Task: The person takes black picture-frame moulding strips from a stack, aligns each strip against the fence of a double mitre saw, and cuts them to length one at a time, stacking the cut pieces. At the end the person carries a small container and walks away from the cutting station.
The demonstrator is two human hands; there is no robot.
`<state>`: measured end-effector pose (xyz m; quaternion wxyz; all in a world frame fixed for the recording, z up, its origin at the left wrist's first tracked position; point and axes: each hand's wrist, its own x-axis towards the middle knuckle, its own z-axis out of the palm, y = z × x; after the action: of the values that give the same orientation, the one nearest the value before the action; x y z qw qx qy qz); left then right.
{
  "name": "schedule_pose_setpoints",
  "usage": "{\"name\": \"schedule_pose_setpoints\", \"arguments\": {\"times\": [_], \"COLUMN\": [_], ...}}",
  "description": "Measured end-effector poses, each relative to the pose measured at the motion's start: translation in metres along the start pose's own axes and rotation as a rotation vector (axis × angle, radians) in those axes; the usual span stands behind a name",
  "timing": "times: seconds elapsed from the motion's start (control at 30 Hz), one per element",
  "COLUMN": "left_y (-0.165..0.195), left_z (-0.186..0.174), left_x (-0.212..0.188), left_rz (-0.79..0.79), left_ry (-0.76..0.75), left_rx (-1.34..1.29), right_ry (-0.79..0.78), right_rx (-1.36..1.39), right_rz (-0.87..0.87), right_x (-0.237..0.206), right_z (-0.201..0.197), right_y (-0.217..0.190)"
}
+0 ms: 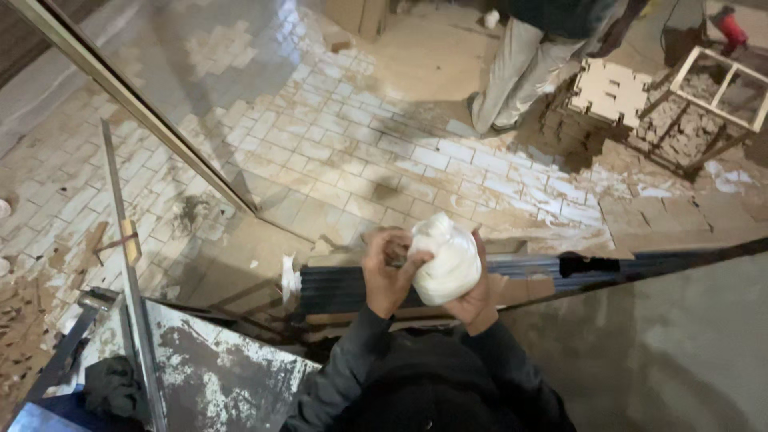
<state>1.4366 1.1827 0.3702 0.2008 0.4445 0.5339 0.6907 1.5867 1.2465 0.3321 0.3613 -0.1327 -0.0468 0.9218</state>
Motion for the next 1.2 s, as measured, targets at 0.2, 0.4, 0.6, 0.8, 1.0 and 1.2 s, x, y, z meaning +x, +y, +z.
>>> {"name": "schedule_pose_setpoints", "arguments": {"times": [0.2,0.4,0.6,0.8,1.0,1.2], "left_y": [-0.003,0.016,0.010,0.010,0.027,0.020], "left_z": [0.007,0.004,-0.001,-0.011,-0.042,-0.042], "left_x": [-0.006,-0.014,-0.014,-0.012,0.014,0.005], "left_rz": [0.214,0.302,0.309,0.301,0.090,-0.138], "left_ry": [0.107,-0.081,-0.169,-0.402,-0.654,-0.292], "left_rx": [0.173,0.201,0.351,0.371,0.269,0.195], "right_ry": [0.003,-0.085,-0.022,-0.008,-0.069,0.041], "right_rx": [-0.028,-0.048,-0.183,-0.200,-0.089,-0.165], "right_rz": [-0.015,-0.063,-0.084,-0.072,0.135,0.025], "right_x": [0.000,0.004,0.003,0.009,0.018,0.022], "right_z": [0.009,0.015,0.002,-0.025,-0.031,-0.016], "right_y": [0.003,0.006,0.006,-0.005,-0.015,0.007]}}
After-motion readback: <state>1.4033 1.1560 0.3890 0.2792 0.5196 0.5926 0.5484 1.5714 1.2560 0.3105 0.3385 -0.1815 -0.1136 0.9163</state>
